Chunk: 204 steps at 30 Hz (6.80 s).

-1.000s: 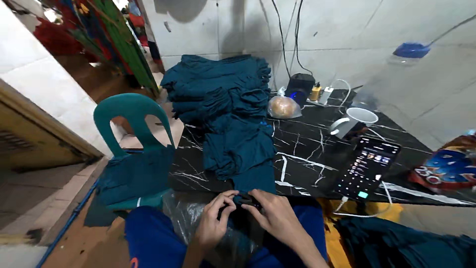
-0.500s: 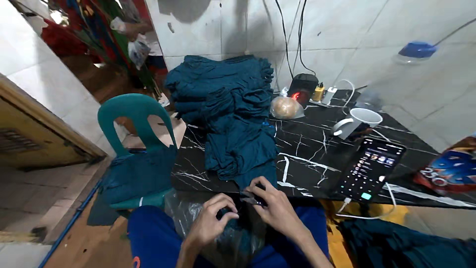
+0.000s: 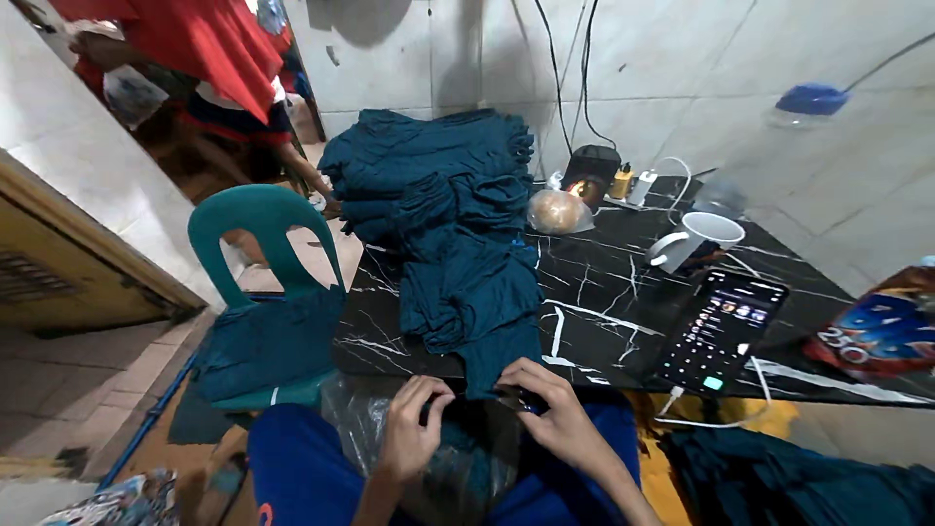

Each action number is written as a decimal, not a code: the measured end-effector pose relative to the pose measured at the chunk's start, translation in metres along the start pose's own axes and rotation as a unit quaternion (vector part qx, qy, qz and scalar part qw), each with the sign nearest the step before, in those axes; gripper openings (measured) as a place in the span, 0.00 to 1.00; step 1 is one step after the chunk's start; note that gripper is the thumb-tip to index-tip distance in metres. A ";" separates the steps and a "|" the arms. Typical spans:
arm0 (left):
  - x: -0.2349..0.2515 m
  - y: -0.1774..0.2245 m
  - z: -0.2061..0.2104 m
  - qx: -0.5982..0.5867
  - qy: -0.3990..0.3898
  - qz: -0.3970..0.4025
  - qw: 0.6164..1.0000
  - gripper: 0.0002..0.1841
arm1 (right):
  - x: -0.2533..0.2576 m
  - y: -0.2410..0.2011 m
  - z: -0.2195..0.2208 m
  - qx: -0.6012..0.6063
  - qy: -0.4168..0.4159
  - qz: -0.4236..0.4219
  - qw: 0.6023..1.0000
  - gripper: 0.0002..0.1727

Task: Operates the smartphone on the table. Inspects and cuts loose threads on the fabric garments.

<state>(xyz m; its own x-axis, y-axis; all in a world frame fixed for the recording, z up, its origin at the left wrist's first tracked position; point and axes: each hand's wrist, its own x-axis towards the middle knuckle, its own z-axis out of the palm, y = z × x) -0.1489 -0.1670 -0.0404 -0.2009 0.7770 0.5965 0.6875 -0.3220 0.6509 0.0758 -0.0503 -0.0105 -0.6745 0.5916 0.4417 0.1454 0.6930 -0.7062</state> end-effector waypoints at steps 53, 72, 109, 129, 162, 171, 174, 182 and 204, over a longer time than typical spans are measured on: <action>-0.015 0.001 0.012 -0.169 0.000 -0.006 0.986 0.05 | -0.004 -0.003 0.032 -0.124 -0.016 -0.004 0.992 0.21; -0.013 0.011 0.008 -0.267 0.027 -0.062 0.961 0.04 | 0.000 -0.009 0.049 -0.130 0.081 -0.014 0.988 0.22; -0.004 0.023 -0.004 -0.279 -0.072 -0.123 0.950 0.04 | -0.005 -0.019 0.029 -0.185 0.000 -0.006 0.983 0.23; 0.024 0.032 0.021 -0.137 0.001 -0.086 0.987 0.11 | 0.019 0.000 0.004 0.112 0.026 0.021 0.993 0.08; 0.126 0.030 0.055 -0.155 0.017 -0.072 0.985 0.37 | 0.036 0.006 -0.048 0.084 0.287 0.130 0.945 0.13; 0.182 0.017 0.045 0.187 -0.061 -0.044 0.979 0.26 | 0.037 0.057 -0.048 0.063 0.266 0.224 0.935 0.12; 0.170 0.008 0.010 0.166 0.004 -0.051 0.985 0.23 | 0.034 0.057 -0.049 0.084 0.276 0.213 0.933 0.11; 0.159 -0.033 -0.066 0.210 -0.125 -0.283 0.928 0.56 | 0.037 0.052 -0.046 0.109 0.292 0.220 0.925 0.11; 0.219 -0.078 -0.047 0.143 -0.167 -0.324 0.920 0.24 | 0.039 0.053 -0.044 0.058 0.297 0.188 0.934 0.12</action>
<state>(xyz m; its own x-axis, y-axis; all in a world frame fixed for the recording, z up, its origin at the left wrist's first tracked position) -0.2791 0.0032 0.0614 -0.4393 0.8946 -0.0816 0.6642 0.3846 0.6410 0.0893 0.0281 -0.0065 -0.0656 0.9325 0.3553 0.1890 0.3612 -0.9131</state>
